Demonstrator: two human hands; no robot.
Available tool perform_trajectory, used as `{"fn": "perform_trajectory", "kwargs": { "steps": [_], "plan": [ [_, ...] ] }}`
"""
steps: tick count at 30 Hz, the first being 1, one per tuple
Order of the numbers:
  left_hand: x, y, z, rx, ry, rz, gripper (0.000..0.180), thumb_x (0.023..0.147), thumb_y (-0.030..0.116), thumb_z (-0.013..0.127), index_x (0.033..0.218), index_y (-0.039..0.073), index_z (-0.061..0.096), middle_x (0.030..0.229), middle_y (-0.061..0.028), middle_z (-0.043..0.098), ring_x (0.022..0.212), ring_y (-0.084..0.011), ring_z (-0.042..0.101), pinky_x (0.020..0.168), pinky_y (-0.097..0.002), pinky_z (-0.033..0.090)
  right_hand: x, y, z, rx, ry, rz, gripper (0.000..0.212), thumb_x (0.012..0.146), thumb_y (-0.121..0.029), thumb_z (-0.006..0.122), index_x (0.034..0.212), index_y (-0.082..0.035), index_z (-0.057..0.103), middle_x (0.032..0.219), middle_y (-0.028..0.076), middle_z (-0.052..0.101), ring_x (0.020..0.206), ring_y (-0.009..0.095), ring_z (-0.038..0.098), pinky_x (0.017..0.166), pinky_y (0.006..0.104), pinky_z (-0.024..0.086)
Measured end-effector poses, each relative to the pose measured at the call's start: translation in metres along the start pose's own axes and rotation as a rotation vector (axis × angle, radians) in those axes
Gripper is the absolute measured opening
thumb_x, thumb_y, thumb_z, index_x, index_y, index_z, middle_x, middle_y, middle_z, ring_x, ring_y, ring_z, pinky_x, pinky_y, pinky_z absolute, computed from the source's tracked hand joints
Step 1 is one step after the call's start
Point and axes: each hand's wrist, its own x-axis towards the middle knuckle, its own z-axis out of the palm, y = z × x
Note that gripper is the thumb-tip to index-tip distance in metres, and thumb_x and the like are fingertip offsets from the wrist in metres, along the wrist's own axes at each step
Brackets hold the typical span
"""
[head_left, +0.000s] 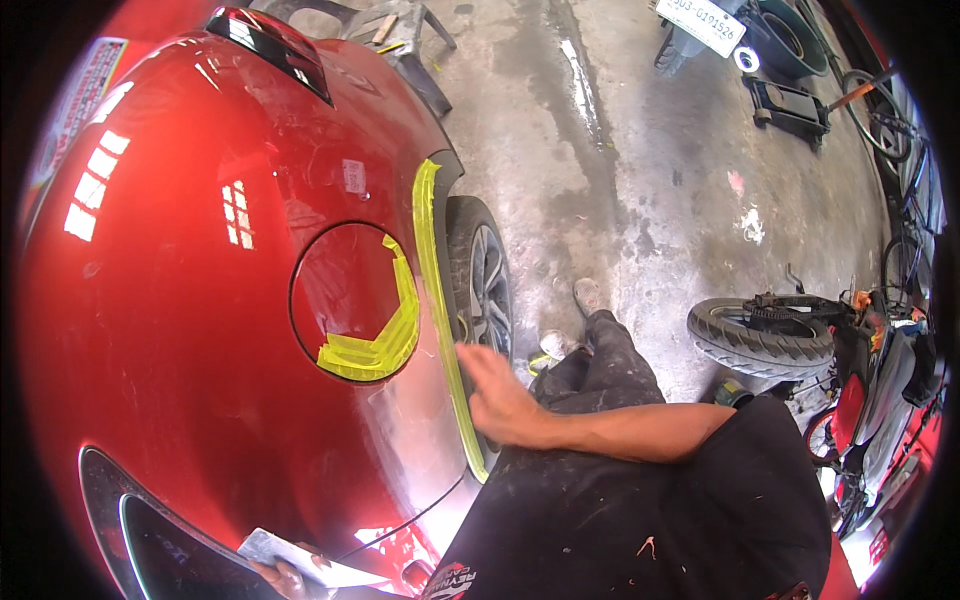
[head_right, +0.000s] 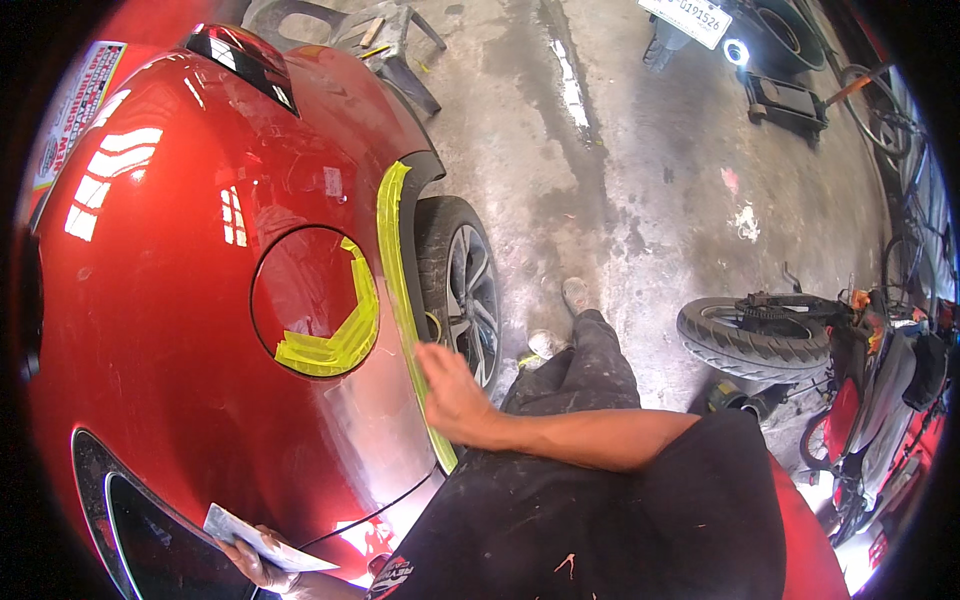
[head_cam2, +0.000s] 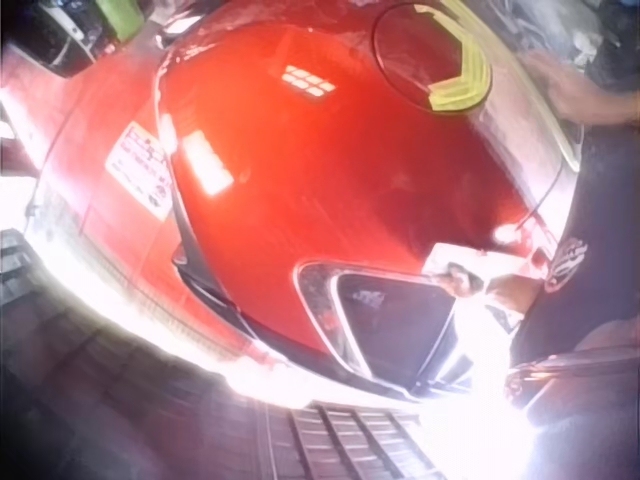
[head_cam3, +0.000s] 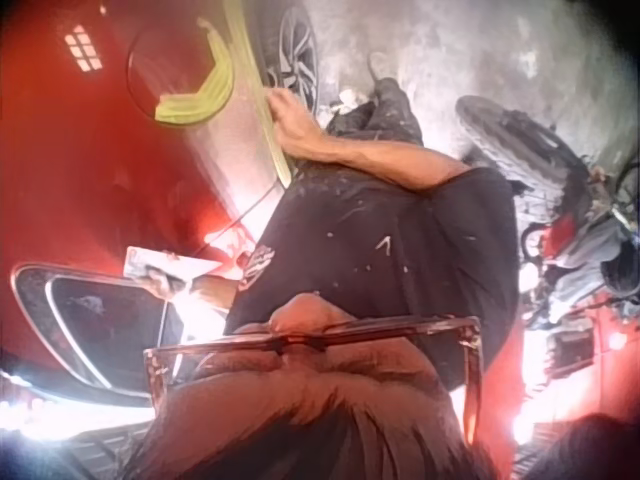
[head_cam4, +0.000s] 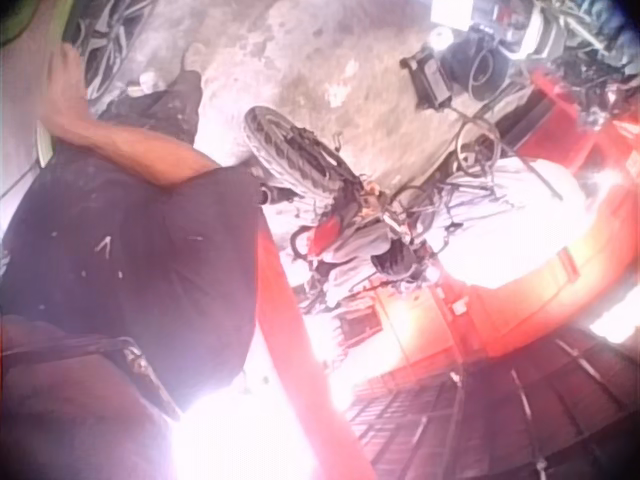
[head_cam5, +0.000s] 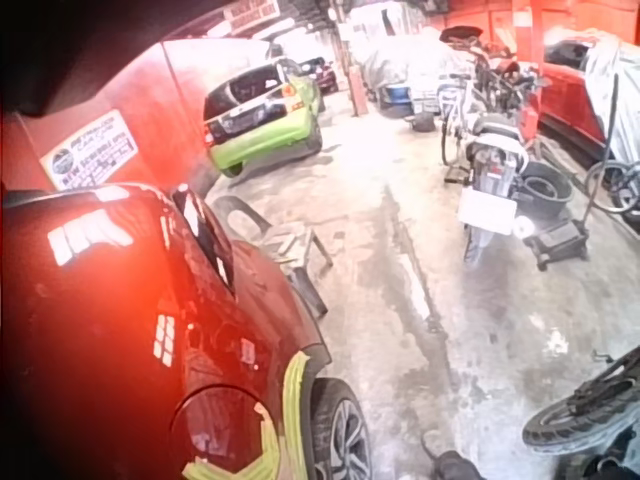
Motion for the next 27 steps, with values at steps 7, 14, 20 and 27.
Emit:
{"fn": "perform_trajectory", "kwargs": {
  "steps": [7, 14, 20, 27],
  "plan": [
    [0.004, 0.024, 0.094, 0.029, 0.063, 0.011, 0.055, 0.098, 0.015, 0.052, 0.149, 0.004, 0.034, 0.099, -0.0174, 0.062, 0.064, -0.0158, 0.055, 0.056, -0.0239, 0.049, 0.057, 0.008, -0.012, 0.263, -0.010, 0.223, 0.065, 0.080, -0.002, 0.043, 0.144, 0.005, 0.035, 0.138, 0.026, 0.041, 0.130, 0.042, 0.038, 0.112, 0.0416, 0.030],
    [0.009, 0.002, 0.000, 0.024, -0.036, -0.012, 0.056, 0.097, 0.011, 0.053, 0.148, 0.000, 0.033, 0.109, -0.0202, 0.061, 0.067, -0.0160, 0.058, 0.058, -0.0232, 0.052, 0.061, 0.009, 0.008, 0.068, 0.077, 0.108, 0.067, 0.079, -0.003, 0.047, 0.143, 0.011, 0.031, 0.141, 0.027, 0.037, 0.129, 0.045, 0.036, 0.109, 0.0475, 0.033],
    [0.005, 0.000, -0.013, 0.130, -0.070, 0.067, 0.057, 0.095, 0.003, 0.055, 0.148, -0.001, 0.034, 0.116, -0.0255, 0.060, 0.074, -0.0193, 0.063, 0.064, -0.0265, 0.057, 0.046, -0.001, 0.013, -0.066, 0.059, -0.011, 0.074, 0.075, -0.001, 0.053, 0.145, 0.007, 0.030, 0.142, 0.024, 0.036, 0.127, 0.043, 0.038, 0.106, 0.0485, 0.035],
    [0.008, -0.004, -0.001, 0.229, -0.165, 0.255, 0.055, 0.096, 0.003, 0.053, 0.147, -0.001, 0.035, 0.114, -0.0271, 0.060, 0.073, -0.0194, 0.063, 0.062, -0.0268, 0.057, 0.019, 0.011, 0.025, -0.170, 0.076, -0.241, 0.086, 0.065, 0.004, 0.062, 0.146, 0.004, 0.031, 0.142, 0.021, 0.038, 0.130, 0.040, 0.040, 0.103, 0.0462, 0.039]
  ]
}}
